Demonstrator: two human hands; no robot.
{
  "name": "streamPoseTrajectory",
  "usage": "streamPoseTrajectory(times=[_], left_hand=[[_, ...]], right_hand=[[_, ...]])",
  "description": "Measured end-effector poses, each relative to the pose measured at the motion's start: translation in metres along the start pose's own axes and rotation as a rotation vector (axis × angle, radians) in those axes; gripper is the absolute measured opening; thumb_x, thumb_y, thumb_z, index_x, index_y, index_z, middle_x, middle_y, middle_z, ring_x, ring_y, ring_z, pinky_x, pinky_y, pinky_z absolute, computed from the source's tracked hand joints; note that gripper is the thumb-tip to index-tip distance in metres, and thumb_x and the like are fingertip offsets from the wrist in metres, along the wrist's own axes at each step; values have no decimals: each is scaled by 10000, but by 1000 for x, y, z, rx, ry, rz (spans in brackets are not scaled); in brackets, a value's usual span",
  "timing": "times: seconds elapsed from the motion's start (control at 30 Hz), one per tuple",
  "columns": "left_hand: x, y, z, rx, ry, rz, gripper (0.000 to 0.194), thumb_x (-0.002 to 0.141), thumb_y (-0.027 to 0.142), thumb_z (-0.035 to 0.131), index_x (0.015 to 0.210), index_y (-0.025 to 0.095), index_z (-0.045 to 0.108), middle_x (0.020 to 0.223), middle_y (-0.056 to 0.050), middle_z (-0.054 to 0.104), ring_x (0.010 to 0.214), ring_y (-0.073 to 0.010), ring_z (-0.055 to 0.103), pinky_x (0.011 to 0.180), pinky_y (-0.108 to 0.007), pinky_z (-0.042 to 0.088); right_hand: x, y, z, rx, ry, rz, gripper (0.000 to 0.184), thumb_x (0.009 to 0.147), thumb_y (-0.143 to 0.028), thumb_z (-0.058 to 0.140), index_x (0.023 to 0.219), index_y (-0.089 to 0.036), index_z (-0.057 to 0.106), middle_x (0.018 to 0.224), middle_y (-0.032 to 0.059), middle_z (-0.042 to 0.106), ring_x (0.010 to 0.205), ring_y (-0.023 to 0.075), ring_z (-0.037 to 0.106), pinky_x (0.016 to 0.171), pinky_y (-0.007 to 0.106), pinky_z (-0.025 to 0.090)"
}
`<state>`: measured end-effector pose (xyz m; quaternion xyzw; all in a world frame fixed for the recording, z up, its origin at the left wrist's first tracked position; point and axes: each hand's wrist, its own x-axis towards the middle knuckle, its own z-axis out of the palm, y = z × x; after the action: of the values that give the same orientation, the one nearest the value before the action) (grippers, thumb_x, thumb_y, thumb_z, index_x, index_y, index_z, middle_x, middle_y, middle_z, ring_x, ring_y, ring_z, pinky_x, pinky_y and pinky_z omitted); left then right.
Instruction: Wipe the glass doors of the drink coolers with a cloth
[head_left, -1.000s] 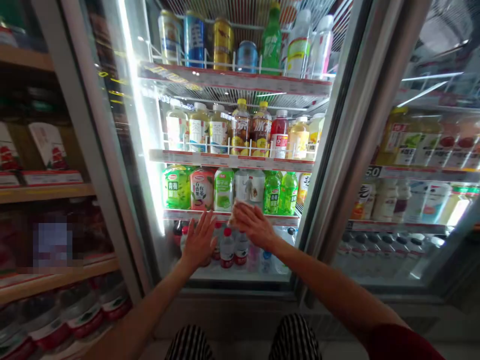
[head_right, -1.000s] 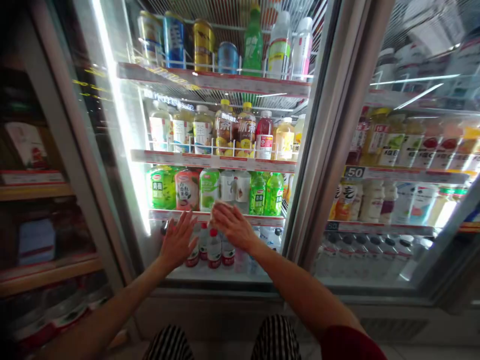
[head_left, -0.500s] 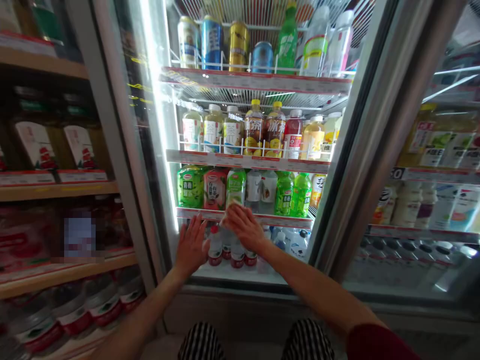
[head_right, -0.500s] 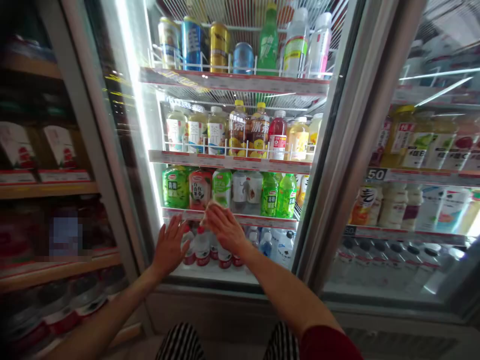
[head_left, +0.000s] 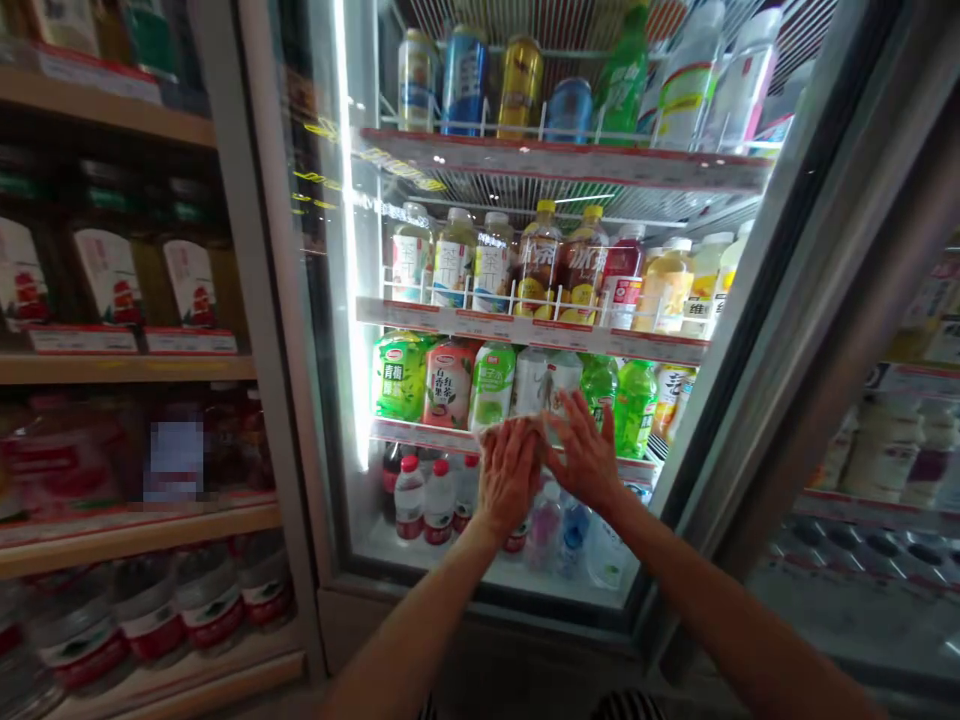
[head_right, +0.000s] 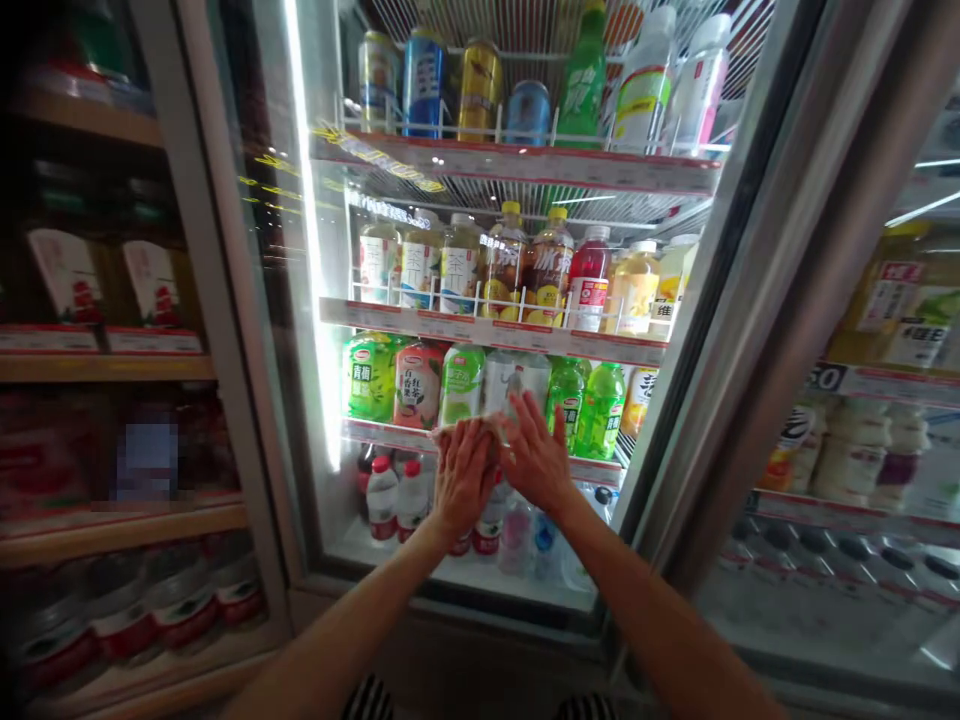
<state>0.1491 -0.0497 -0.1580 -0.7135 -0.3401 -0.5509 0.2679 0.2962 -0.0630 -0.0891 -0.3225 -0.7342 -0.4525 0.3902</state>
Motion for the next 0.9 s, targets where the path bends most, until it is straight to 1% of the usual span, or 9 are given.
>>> streamPoseTrajectory(times=[0.13, 0.27, 0.37, 0.47, 0.53, 0.6, 0.73, 0.8, 0.9], left_hand=[[1, -58, -21, 134, 42, 68, 576, 861, 232, 433, 1397, 221, 224, 1441, -90, 290, 1357, -238, 192, 1104, -461, 247], [-1, -113, -52, 238, 378, -383, 557, 899, 214, 342, 1416, 172, 140, 1494, -108, 114, 1376, -249, 106, 1123, -491, 173], [-1, -93, -42, 222, 312, -332, 569, 890, 194, 348, 1417, 188, 135, 1494, -103, 110, 1381, -258, 71, 1114, -532, 151], [0, -58, -23, 147, 39, 104, 588, 854, 192, 421, 1401, 227, 209, 1452, -61, 275, 1376, -226, 122, 1130, -473, 166], [0, -60, -25, 117, -65, 305, 581, 841, 192, 443, 1388, 232, 251, 1415, -43, 355, 1370, -200, 159, 1139, -415, 176], [3, -84, -39, 136, -4, 194, 553, 852, 206, 437, 1379, 233, 271, 1424, -33, 341, 1360, -192, 195, 1137, -383, 192], [17, -123, -56, 229, 369, -327, 537, 903, 219, 329, 1410, 159, 163, 1497, -93, 110, 1382, -230, 84, 1132, -471, 127], [22, -110, -48, 203, 366, -283, 545, 896, 211, 342, 1410, 178, 167, 1494, -91, 129, 1385, -231, 50, 1125, -504, 95], [22, -77, -32, 106, 116, 110, 532, 849, 201, 441, 1363, 243, 310, 1422, -42, 344, 1371, -215, 154, 1125, -459, 156]], right_hand=[[-9, 24, -6, -56, 13, 19, 532, 809, -237, 502, 1320, -220, 359, 1445, 99, 320, 1348, 233, 258, 1112, 507, 117], [-16, 21, -3, -91, 15, 47, 521, 802, -217, 502, 1309, -235, 382, 1438, 77, 338, 1354, 236, 239, 1116, 514, 74], [-17, 18, -1, -96, 16, 66, 510, 798, -216, 502, 1296, -257, 404, 1439, 61, 337, 1352, 240, 244, 1115, 519, 71], [-17, 20, -1, -88, 26, 51, 496, 793, -212, 505, 1279, -263, 425, 1432, 54, 350, 1342, 240, 270, 1115, 512, 92], [-18, 21, -3, -83, 41, 43, 481, 793, -207, 500, 1268, -256, 437, 1422, 54, 368, 1335, 234, 288, 1116, 500, 107], [-19, 20, -3, -80, 49, 50, 458, 798, -204, 492, 1252, -243, 453, 1414, 61, 382, 1331, 231, 297, 1118, 491, 110], [-21, 17, -2, -84, 65, 78, 392, 793, -193, 499, 1184, -217, 507, 1402, 77, 400, 1325, 236, 309, 1118, 493, 99], [-21, 16, -1, -77, 72, 84, 374, 791, -190, 501, 1163, -215, 521, 1401, 75, 402, 1324, 237, 312, 1117, 496, 95], [-21, 18, -1, -61, 76, 79, 358, 792, -190, 497, 1148, -216, 531, 1399, 67, 406, 1325, 233, 310, 1118, 492, 96]])
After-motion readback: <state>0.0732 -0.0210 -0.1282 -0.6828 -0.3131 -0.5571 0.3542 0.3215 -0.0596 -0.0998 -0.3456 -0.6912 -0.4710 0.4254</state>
